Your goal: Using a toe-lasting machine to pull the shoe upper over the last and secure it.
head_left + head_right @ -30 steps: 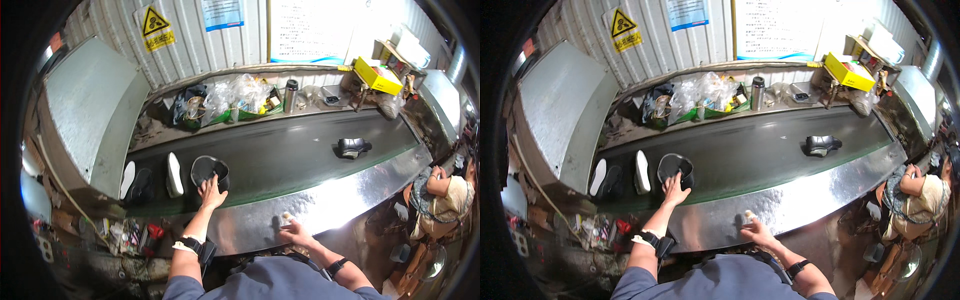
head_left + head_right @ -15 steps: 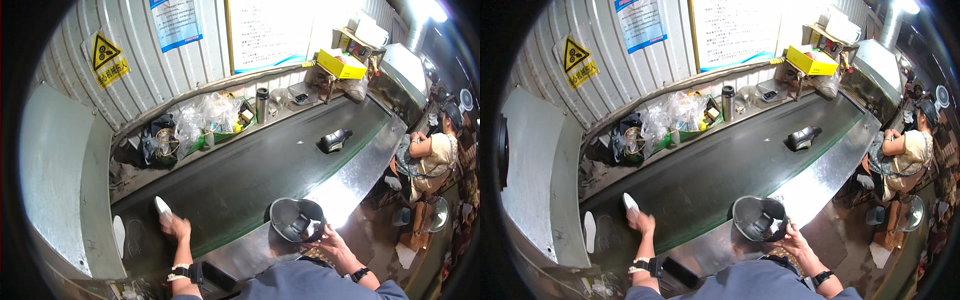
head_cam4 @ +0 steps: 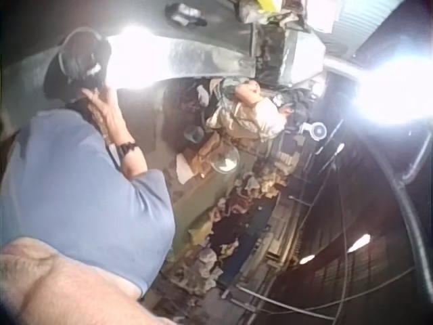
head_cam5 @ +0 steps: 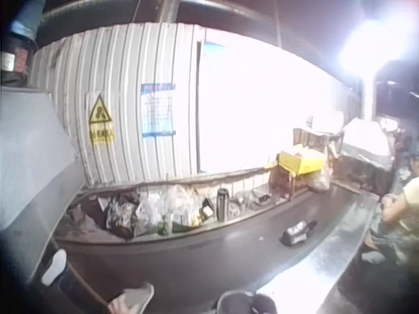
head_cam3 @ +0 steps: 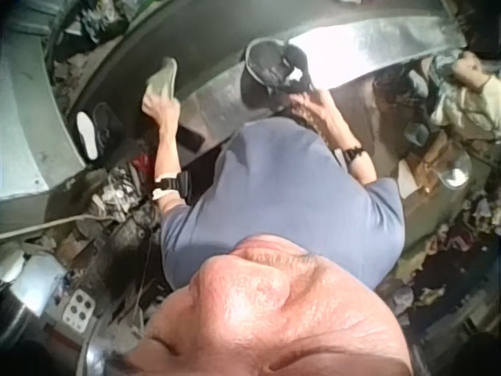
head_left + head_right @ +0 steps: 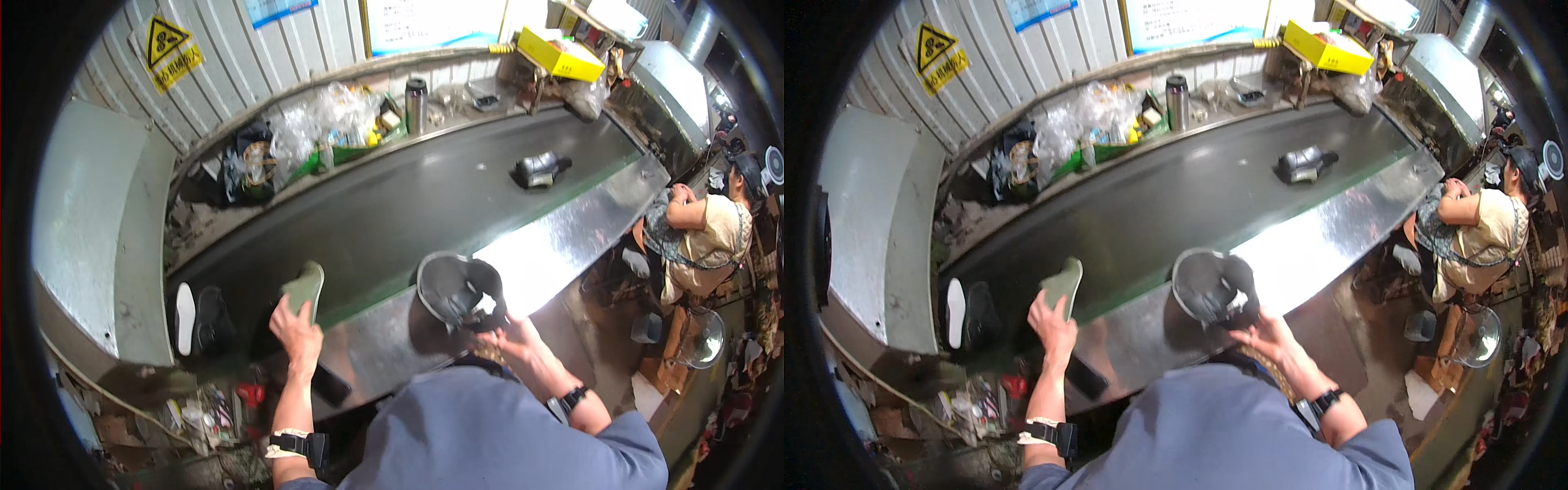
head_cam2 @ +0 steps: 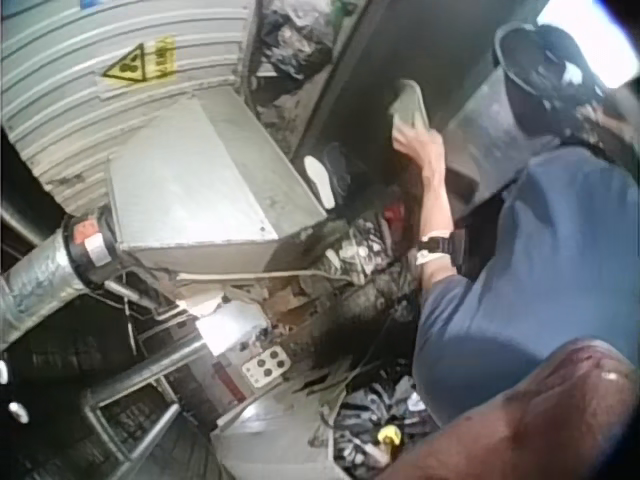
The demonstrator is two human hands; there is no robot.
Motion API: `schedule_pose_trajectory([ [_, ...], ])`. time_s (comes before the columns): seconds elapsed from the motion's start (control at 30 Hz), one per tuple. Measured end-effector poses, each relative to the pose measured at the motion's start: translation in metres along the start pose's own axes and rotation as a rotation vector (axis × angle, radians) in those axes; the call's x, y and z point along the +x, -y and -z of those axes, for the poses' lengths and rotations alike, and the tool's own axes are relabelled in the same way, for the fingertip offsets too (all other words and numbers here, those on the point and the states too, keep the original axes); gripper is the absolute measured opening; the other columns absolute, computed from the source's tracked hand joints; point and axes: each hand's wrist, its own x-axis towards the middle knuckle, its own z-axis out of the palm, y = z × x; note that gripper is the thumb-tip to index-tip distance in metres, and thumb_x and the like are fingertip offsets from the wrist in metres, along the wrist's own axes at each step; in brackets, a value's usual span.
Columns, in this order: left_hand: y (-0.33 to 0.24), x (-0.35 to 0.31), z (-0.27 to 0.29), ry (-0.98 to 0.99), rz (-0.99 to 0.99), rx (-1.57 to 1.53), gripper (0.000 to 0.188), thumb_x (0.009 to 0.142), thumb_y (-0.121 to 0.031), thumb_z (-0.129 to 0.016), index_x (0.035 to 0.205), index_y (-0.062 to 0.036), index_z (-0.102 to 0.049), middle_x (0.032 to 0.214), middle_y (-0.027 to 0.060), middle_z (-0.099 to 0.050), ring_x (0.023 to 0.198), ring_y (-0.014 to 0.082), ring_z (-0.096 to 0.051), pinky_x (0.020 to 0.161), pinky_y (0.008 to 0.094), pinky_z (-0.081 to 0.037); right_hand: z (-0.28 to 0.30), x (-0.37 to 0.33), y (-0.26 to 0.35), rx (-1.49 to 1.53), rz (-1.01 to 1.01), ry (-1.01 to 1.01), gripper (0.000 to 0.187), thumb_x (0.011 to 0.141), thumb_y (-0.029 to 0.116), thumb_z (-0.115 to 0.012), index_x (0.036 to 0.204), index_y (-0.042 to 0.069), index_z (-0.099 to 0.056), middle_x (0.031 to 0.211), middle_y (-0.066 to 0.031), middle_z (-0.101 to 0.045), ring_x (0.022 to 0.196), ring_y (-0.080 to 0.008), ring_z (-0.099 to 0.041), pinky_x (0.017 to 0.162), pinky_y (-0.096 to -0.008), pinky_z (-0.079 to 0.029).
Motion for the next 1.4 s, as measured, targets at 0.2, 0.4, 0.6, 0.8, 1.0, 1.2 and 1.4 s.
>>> schedule_pose_trajectory([
  [0.2, -0.146, -0.043, 0.016, 0.013, -0.497, -0.268, 0.028, 0.076, -0.013, -0.069, 0.104, -0.0131, -0.07, 0.123, 0.0131, -0.053, 0.124, 0.0337, -0.046, 0.11, 0.0526, -0.037, -0.05, -0.003, 0.015, 0.012, -0.091, 0.006, 0.049, 0.104, 0.039, -0.049, 0.139, 0.006, -0.044, 0.139, -0.0159, -0.049, 0.122, -0.0369, -0.055, 0.094, -0.0562, -0.056],
  [0.4, -0.229, -0.095, -0.02, 0.059, -0.631, -0.479, 0.036, 0.072, -0.021, -0.079, 0.108, -0.0233, -0.073, 0.132, 0.0117, -0.05, 0.129, 0.0302, -0.039, 0.112, 0.0497, -0.029, -0.069, -0.005, 0.013, -0.223, 0.102, 0.056, 0.052, 0.101, 0.043, -0.055, 0.14, 0.009, -0.044, 0.14, -0.0134, -0.049, 0.123, -0.0296, -0.053, 0.101, -0.0521, -0.048],
  [0.6, -0.197, -0.085, -0.028, 0.365, 0.354, -1.559, 0.033, 0.096, -0.037, -0.065, 0.104, -0.005, -0.07, 0.12, 0.0087, -0.066, 0.111, 0.0242, -0.06, 0.098, 0.0397, -0.045, -0.093, -0.068, 0.009, -1.018, 0.574, 0.142, 0.041, 0.096, 0.027, -0.066, 0.131, 0.006, -0.058, 0.121, -0.0098, -0.064, 0.104, -0.0183, -0.06, 0.095, -0.0356, -0.047],
  [0.8, -0.109, -0.03, -0.044, 0.684, 0.994, -1.812, 0.043, 0.096, -0.033, -0.066, 0.123, 0.001, -0.062, 0.117, 0.0106, -0.07, 0.106, 0.0251, -0.066, 0.097, 0.0401, -0.05, -0.046, -0.073, -0.037, -1.945, 1.178, 0.828, 0.022, 0.077, 0.003, -0.076, 0.098, 0.005, -0.069, 0.074, -0.0062, -0.06, 0.069, -0.0289, -0.059, 0.104, -0.0515, -0.049],
  [1.0, -0.096, -0.014, -0.09, 0.301, 0.991, -1.228, 0.029, 0.093, -0.028, -0.071, 0.103, -0.0006, -0.074, 0.098, 0.0072, -0.073, 0.091, 0.0168, -0.066, 0.084, 0.0326, -0.05, -0.048, -0.036, -0.086, -1.742, 1.375, 0.613, 0.056, 0.068, 0.015, -0.088, 0.116, 0.004, -0.061, 0.124, -0.022, -0.058, 0.112, -0.0421, -0.059, 0.094, -0.0471, -0.053],
  [1.2, -0.122, -0.018, -0.098, 0.138, 0.901, -0.854, 0.037, 0.091, -0.031, -0.072, 0.106, 0.0029, -0.072, 0.1, 0.0159, -0.075, 0.094, 0.0232, -0.069, 0.085, 0.0374, -0.05, -0.056, -0.016, -0.096, -1.514, 1.042, 0.524, 0.085, 0.07, 0.022, -0.091, 0.138, -0.003, -0.048, 0.147, -0.0288, -0.042, 0.137, -0.0456, -0.043, 0.113, -0.0501, -0.037],
  [1.4, -0.121, -0.08, -0.109, 0.462, 1.16, -1.086, 0.042, 0.09, -0.03, -0.073, 0.116, 0.0023, -0.07, 0.116, 0.0212, -0.071, 0.105, 0.0237, -0.066, 0.093, 0.0371, -0.049, 0.003, -0.041, -0.05, -1.64, 0.991, 0.764, 0.078, 0.076, 0.015, -0.083, 0.141, -0.004, -0.045, 0.146, -0.0301, -0.043, 0.139, -0.0463, -0.041, 0.119, -0.0522, -0.03],
])
